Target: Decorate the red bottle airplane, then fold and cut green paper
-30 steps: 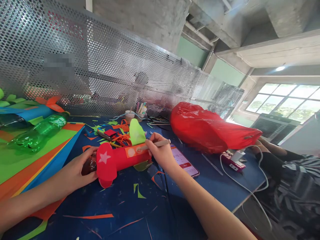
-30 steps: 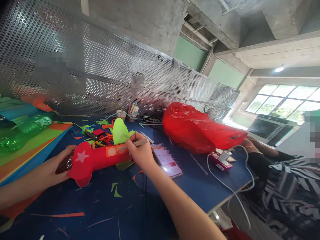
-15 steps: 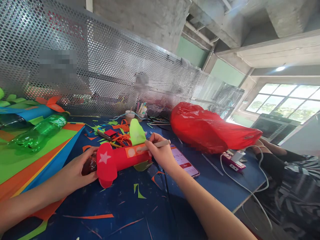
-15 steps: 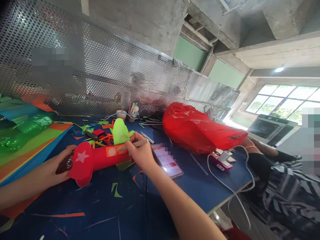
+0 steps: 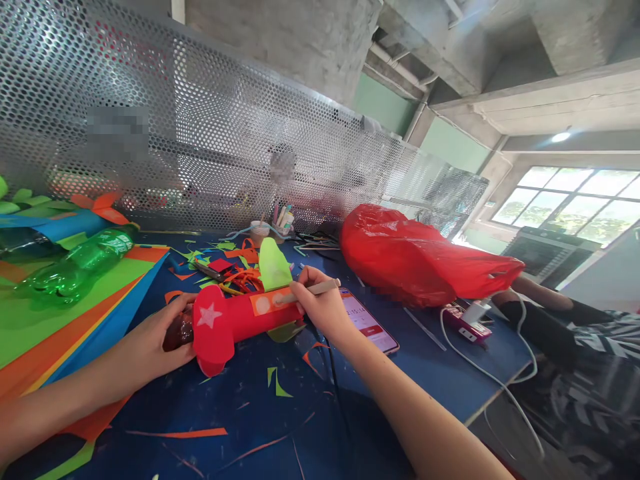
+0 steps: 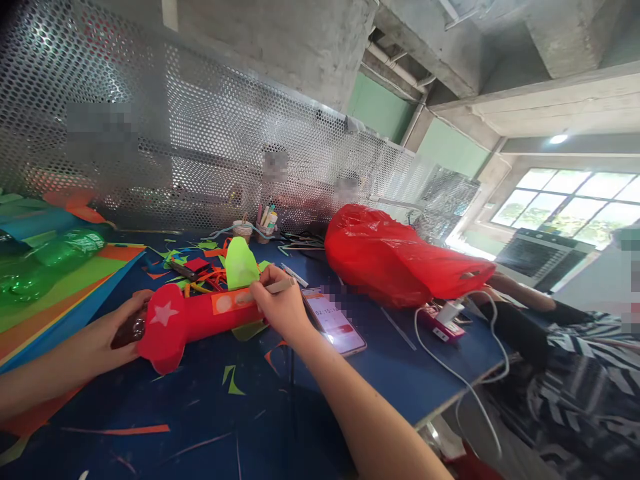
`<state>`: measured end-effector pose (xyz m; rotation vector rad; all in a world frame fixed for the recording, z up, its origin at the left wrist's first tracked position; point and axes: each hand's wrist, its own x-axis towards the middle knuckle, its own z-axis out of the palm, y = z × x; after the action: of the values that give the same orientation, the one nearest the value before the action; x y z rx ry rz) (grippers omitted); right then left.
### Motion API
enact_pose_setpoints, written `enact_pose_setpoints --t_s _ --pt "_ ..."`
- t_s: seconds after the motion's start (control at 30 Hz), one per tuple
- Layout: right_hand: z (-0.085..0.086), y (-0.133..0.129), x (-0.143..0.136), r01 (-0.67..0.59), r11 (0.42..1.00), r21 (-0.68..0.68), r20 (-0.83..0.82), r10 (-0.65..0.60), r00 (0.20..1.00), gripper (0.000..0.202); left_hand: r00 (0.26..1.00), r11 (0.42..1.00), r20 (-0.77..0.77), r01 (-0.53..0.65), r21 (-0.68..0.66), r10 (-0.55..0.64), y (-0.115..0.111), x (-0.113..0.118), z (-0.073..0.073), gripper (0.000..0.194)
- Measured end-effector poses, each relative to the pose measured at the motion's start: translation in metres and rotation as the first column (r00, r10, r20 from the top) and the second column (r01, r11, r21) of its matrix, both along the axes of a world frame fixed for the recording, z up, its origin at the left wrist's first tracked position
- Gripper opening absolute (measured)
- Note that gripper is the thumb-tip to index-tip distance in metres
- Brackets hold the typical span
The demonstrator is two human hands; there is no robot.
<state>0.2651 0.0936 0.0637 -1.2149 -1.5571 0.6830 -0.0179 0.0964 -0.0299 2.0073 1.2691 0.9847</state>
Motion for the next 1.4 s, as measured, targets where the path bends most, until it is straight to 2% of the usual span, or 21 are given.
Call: enact_pose_setpoints --t_s 0.43,0.9,1.4 --pt "-0.001 0.002 0.002 0.001 1.0 0.025 0.034 -0.002 0.999 0.017 0.998 0.997 -0.001 -0.068 0.046 0.068 -0.006 0.006 0.004 0.061" --pt "-0.003 0.002 0.004 0.011 0.999 0.04 0.042 -0.013 0.999 0.016 0.999 0.999 0.015 -0.033 0.025 0.032 -0.012 0.009 0.015 0.055" --pt "-0.006 0.007 0.006 0.031 0.996 0.089 0.031 -0.034 0.999 0.017 1.0 1.0 0.021 -0.02 0.02 0.019 -0.009 0.009 0.011 0.057"
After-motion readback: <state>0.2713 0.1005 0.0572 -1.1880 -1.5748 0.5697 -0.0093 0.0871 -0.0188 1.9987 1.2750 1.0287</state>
